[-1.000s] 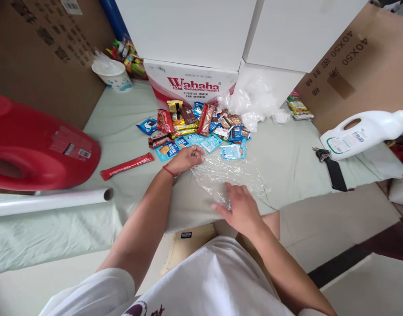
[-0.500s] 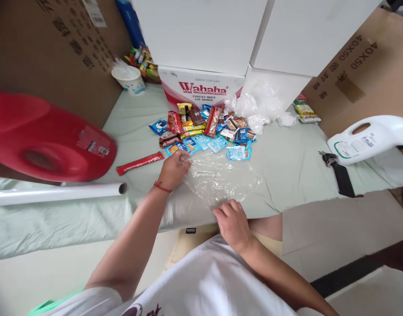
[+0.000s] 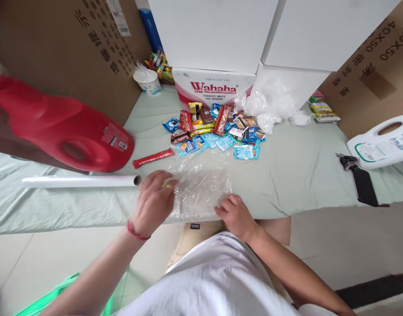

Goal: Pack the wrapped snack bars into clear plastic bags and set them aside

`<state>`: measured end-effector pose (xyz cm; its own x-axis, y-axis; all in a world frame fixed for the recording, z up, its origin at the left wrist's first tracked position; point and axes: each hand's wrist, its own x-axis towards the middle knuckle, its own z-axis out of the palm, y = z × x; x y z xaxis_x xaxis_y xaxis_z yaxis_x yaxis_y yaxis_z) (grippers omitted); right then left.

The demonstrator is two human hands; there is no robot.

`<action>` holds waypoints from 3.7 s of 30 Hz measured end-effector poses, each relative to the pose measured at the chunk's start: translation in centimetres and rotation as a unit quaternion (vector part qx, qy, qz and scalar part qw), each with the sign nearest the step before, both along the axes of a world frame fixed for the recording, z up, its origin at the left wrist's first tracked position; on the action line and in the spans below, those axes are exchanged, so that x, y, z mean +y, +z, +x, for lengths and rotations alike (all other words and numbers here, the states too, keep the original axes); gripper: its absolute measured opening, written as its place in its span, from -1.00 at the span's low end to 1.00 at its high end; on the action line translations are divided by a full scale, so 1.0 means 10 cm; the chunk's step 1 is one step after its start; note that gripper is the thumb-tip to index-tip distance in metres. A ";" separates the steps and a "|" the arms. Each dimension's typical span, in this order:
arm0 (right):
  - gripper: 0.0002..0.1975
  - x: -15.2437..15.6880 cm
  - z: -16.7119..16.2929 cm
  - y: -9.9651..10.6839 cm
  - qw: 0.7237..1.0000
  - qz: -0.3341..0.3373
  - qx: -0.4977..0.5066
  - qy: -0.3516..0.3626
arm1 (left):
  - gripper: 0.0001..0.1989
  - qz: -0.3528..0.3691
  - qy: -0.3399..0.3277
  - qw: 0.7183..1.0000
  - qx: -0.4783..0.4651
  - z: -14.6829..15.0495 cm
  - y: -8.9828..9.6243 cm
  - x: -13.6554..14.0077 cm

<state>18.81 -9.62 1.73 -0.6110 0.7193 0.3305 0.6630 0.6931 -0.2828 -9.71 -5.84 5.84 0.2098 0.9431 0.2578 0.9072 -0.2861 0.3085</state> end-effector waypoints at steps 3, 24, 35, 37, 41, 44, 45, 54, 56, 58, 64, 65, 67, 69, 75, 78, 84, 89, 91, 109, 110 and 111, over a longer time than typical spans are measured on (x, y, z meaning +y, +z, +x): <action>-0.68 0.01 0.16 0.03 1.000 0.006 -0.012 -0.007 | -0.64 -0.054 -0.065 0.996 0.008 0.27 -0.07 0.49; -0.50 0.74 0.18 0.08 0.989 -0.097 -0.059 -0.094 | -0.42 -0.086 -0.035 0.996 0.009 0.67 -0.65 0.80; -0.55 0.93 0.63 -0.01 0.959 -0.011 -0.011 -0.282 | -0.43 -0.073 -0.064 0.995 0.019 0.54 -0.68 0.82; -0.54 0.93 0.45 0.02 0.978 -0.014 -0.005 -0.207 | -0.44 -0.073 -0.100 0.992 0.024 0.59 -0.68 0.80; -0.50 1.03 0.44 -0.06 0.981 -0.071 -0.074 -0.165 | -0.45 -0.070 -0.127 0.989 0.036 0.60 -0.67 0.85; -0.49 1.12 0.77 -0.12 0.955 -0.071 -0.064 -0.282 | -0.45 -0.070 -0.126 0.988 0.051 0.57 -0.66 0.92; -0.49 1.15 0.89 -0.12 0.943 -0.065 -0.045 -0.325 | -0.44 -0.067 -0.129 0.988 0.055 0.57 -0.66 0.94; -0.63 1.49 0.89 -0.05 0.863 -0.159 0.088 -0.472 | -0.44 -0.031 -0.154 0.985 0.075 0.55 -0.70 1.00; -0.67 1.57 0.76 -0.05 0.855 -0.177 0.073 -0.482 | -0.43 -0.026 -0.159 0.984 0.076 0.55 -0.70 1.01; -0.73 1.62 0.68 -0.05 0.853 -0.204 0.107 -0.468 | -0.42 -0.024 -0.164 0.983 0.074 0.55 -0.70 1.01; -0.57 1.65 0.72 0.08 0.727 -0.399 0.443 -0.341 | -0.44 -0.016 -0.173 0.983 0.062 0.53 -0.73 1.00; -0.50 1.66 0.74 0.12 0.697 -0.440 0.469 -0.317 | -0.44 -0.014 -0.174 0.983 0.061 0.53 -0.73 1.01; -0.38 1.69 0.76 0.19 0.660 -0.496 0.485 -0.288 | -0.44 -0.011 -0.175 0.983 0.060 0.53 -0.74 1.01; -0.34 1.76 0.76 0.23 0.646 -0.523 0.479 -0.282 | -0.44 -0.010 -0.178 0.982 0.060 0.53 -0.74 1.01; -0.56 1.98 0.88 0.24 0.661 -0.489 0.456 -0.340 | -0.44 -0.011 -0.185 0.981 0.064 0.52 -0.73 1.01; -0.58 1.99 1.02 0.23 0.675 -0.438 0.459 -0.376 | -0.45 -0.013 -0.184 0.981 0.054 0.52 -0.72 1.01; -0.61 1.85 1.09 0.10 0.716 -0.351 0.428 -0.424 | -0.46 -0.014 -0.182 0.982 0.045 0.53 -0.73 1.01; -0.80 1.79 0.99 -0.06 0.830 -0.282 0.227 -0.424 | -0.45 -0.018 -0.181 0.983 0.009 0.47 -0.77 1.04; -0.87 1.80 0.97 -0.06 0.832 -0.254 0.206 -0.448 | -0.44 -0.022 -0.178 0.983 -0.026 0.44 -0.79 1.06; -0.35 3.27 -0.62 0.53 0.904 -0.111 -0.033 -0.412 | -0.52 -0.051 -0.169 0.984 0.024 0.47 -0.68 1.09; -0.37 3.35 -0.68 0.54 0.905 -0.113 -0.049 -0.406 | -0.52 -0.054 -0.168 0.984 0.030 0.48 -0.68 1.08; -0.41 3.41 -0.72 0.55 0.908 -0.117 -0.063 -0.397 | -0.51 -0.057 -0.167 0.984 0.035 0.48 -0.67 1.08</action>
<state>11.62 24.51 7.19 0.1080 0.9914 0.0741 0.9650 -0.0866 -0.2474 -4.90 4.95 -0.88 0.5272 0.8400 0.1284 0.7883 -0.5398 0.2952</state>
